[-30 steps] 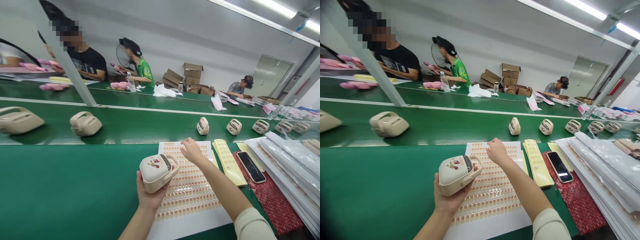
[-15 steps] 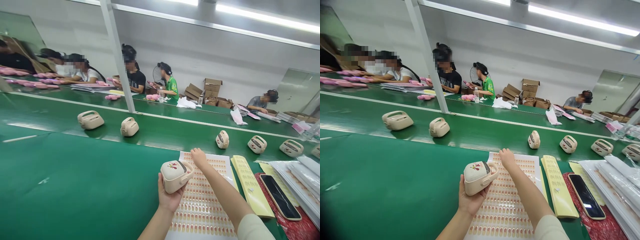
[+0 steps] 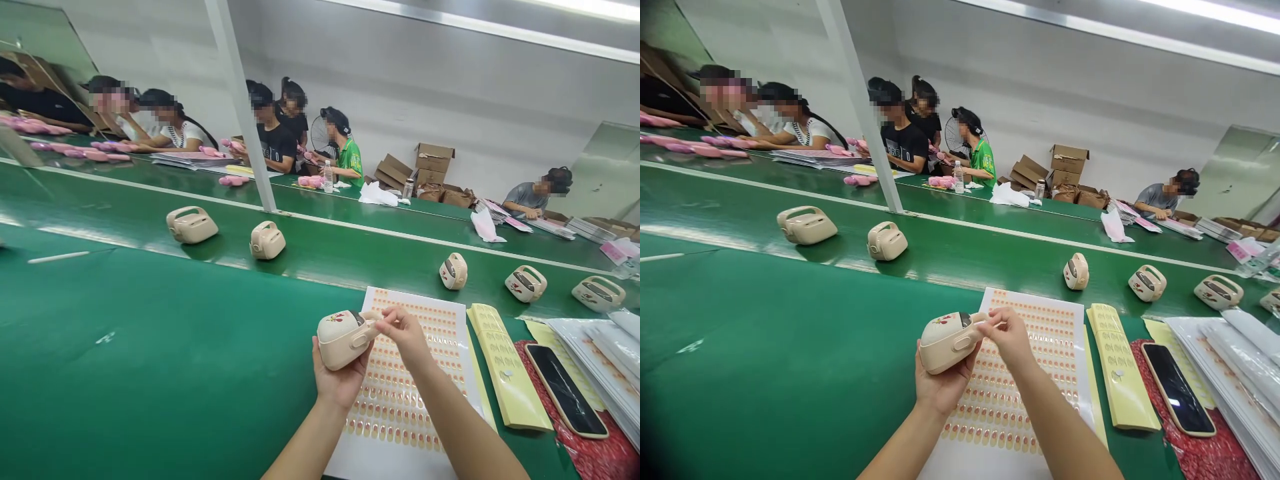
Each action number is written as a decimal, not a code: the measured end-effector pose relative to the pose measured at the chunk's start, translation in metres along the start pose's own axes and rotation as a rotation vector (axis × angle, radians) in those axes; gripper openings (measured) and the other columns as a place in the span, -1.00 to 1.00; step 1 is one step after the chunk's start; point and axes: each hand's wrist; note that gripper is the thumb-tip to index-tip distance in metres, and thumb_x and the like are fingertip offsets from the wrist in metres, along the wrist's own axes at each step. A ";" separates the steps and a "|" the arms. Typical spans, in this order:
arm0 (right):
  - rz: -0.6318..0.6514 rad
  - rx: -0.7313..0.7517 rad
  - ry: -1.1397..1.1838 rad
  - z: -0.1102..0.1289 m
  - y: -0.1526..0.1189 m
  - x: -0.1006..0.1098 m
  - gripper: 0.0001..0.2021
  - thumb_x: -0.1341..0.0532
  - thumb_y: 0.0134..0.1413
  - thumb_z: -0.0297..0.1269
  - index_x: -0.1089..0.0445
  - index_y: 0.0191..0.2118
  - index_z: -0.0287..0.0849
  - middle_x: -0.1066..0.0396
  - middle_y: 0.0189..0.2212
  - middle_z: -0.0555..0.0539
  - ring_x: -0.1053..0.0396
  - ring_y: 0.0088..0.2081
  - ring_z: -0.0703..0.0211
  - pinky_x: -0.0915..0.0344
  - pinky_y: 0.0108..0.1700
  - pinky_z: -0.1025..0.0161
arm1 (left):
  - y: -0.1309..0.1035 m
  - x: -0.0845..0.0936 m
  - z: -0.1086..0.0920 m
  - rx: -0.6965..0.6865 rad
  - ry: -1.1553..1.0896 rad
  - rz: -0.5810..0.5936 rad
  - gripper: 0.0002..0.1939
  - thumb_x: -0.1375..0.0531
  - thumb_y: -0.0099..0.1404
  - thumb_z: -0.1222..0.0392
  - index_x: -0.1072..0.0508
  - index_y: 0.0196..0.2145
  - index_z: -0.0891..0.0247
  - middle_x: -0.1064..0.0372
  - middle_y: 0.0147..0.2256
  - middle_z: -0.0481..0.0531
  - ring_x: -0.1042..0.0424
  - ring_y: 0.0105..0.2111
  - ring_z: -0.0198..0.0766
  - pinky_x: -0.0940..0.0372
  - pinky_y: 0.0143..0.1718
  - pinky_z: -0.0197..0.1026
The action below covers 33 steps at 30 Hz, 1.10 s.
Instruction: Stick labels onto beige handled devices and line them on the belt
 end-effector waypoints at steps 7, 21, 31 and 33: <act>-0.080 -0.036 0.050 0.021 -0.029 -0.025 -0.88 -0.28 -0.24 -0.36 -0.34 -0.64 -0.12 -0.26 -0.26 -0.09 -0.16 -0.05 -0.02 -0.03 0.03 -0.04 | -0.005 -0.011 0.003 0.004 -0.018 -0.083 -0.59 -0.01 0.21 0.01 -0.40 -0.13 0.33 -0.44 -0.24 0.22 -0.43 -0.25 -0.07 -0.38 -0.32 -0.16; -0.171 0.042 0.074 0.007 -0.032 -0.037 -0.81 -0.23 -0.18 -0.33 -0.22 -0.67 -0.15 -0.20 -0.22 -0.11 -0.13 -0.05 0.00 -0.02 0.02 -0.02 | -0.009 -0.018 0.008 -0.008 -0.012 -0.216 -0.55 0.01 0.21 0.01 -0.33 -0.06 0.37 -0.41 -0.24 0.26 -0.44 -0.30 -0.09 -0.38 -0.37 -0.20; -0.245 0.234 -0.177 0.006 -0.038 -0.042 -0.86 -0.15 -0.04 -0.34 -0.25 -0.57 -0.14 -0.23 -0.22 -0.14 -0.15 -0.10 0.01 -0.11 -0.05 -0.02 | -0.010 -0.014 0.006 0.004 -0.012 -0.260 -0.57 0.00 0.17 -0.01 -0.37 -0.09 0.28 -0.44 -0.28 0.15 -0.44 -0.32 -0.12 -0.37 -0.34 -0.20; -0.244 0.328 -0.307 0.003 -0.039 -0.041 -0.87 -0.12 0.00 -0.33 -0.27 -0.53 -0.13 -0.25 -0.18 -0.15 -0.14 -0.08 -0.02 -0.10 -0.04 -0.03 | -0.011 -0.014 0.004 0.025 -0.015 -0.253 -0.58 0.00 0.18 0.00 -0.38 -0.10 0.26 -0.44 -0.28 0.15 -0.45 -0.32 -0.13 -0.37 -0.32 -0.20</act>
Point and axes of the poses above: each hand's wrist, its own y-axis towards the middle knuckle, its own x-axis out of the back of the hand, z = x × y
